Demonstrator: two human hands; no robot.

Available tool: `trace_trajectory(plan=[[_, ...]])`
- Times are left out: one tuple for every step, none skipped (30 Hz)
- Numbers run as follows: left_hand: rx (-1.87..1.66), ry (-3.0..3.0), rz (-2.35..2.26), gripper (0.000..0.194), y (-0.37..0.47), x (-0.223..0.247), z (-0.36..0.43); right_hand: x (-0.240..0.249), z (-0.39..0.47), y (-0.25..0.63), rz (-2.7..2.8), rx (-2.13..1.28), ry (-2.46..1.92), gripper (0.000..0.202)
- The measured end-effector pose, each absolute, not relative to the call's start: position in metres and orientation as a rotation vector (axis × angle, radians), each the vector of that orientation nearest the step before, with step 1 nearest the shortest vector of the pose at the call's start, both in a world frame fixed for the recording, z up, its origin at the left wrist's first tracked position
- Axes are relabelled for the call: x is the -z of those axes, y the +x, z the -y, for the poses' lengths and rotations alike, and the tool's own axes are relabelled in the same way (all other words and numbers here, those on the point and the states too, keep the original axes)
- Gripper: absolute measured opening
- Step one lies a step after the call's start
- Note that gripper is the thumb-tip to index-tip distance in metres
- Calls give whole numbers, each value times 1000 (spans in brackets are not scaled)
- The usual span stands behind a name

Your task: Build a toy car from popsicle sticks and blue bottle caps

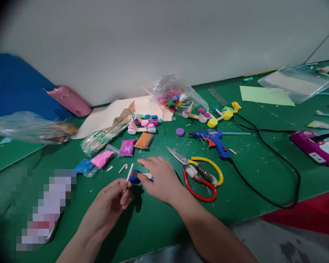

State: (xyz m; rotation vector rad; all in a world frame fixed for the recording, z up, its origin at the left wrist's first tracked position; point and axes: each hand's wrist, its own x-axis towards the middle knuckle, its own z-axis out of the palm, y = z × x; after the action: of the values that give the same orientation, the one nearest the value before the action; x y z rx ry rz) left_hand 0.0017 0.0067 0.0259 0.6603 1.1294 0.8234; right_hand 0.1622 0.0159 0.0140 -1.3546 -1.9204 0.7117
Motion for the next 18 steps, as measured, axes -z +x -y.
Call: trace_trajectory(plan=[[-821, 661, -1132, 16, 2, -26, -7, -14, -16, 162, 1917, -715, -1356, 35], [-818, 663, -1136, 16, 2, -26, -7, -14, -16, 162, 1915, -717, -1356, 35], [-818, 664, -1138, 17, 2, -26, -6, -15, -16, 163, 1914, -719, -1358, 35], [-819, 666, -1137, 17, 1, -26, -6, -15, -16, 163, 1912, -719, -1359, 35], [-823, 668, -1133, 17, 1, -26, -6, -15, -16, 163, 1909, -719, -1361, 35], [-827, 667, -1129, 16, 1, -26, -6, -15, -17, 163, 1907, -718, -1364, 35], [-829, 666, -1123, 16, 1, -26, -6, -15, -17, 163, 1904, -717, -1366, 35], [-831, 665, -1119, 16, 1, -26, -5, -14, -17, 163, 1897, -715, -1367, 35], [-832, 664, -1116, 16, 0, -26, -5, -14, -17, 164, 1888, -712, -1366, 35], [-835, 664, -1115, 16, 0, -26, -5, -13, -17, 164, 1877, -710, -1363, 34], [-835, 664, -1118, 15, 0, -26, -5, -12, -17, 164, 1866, -710, -1357, 34], [-837, 666, -1122, 15, 0, -26, -5, -11, -17, 164, 1858, -709, -1352, 34], [-839, 667, -1128, 15, 0, -27, -5, -11, -17, 163, 1848, -709, -1346, 34], [-840, 667, -1134, 15, 1, -27, -5, -12, -16, 163, 1836, -705, -1338, 34], [-844, 665, -1138, 15, 1, -28, -4, -13, -16, 162, 1817, -698, -1330, 35], [-847, 664, -1141, 15, 2, -29, -4, -15, -15, 163, 1789, -685, -1319, 36], [-850, 663, -1143, 16, 2, -30, -4, -18, -15, 164, 1753, -666, -1310, 36], [-851, 662, -1146, 16, 2, -31, -3, -21, -14, 167, 1709, -640, -1306, 36]])
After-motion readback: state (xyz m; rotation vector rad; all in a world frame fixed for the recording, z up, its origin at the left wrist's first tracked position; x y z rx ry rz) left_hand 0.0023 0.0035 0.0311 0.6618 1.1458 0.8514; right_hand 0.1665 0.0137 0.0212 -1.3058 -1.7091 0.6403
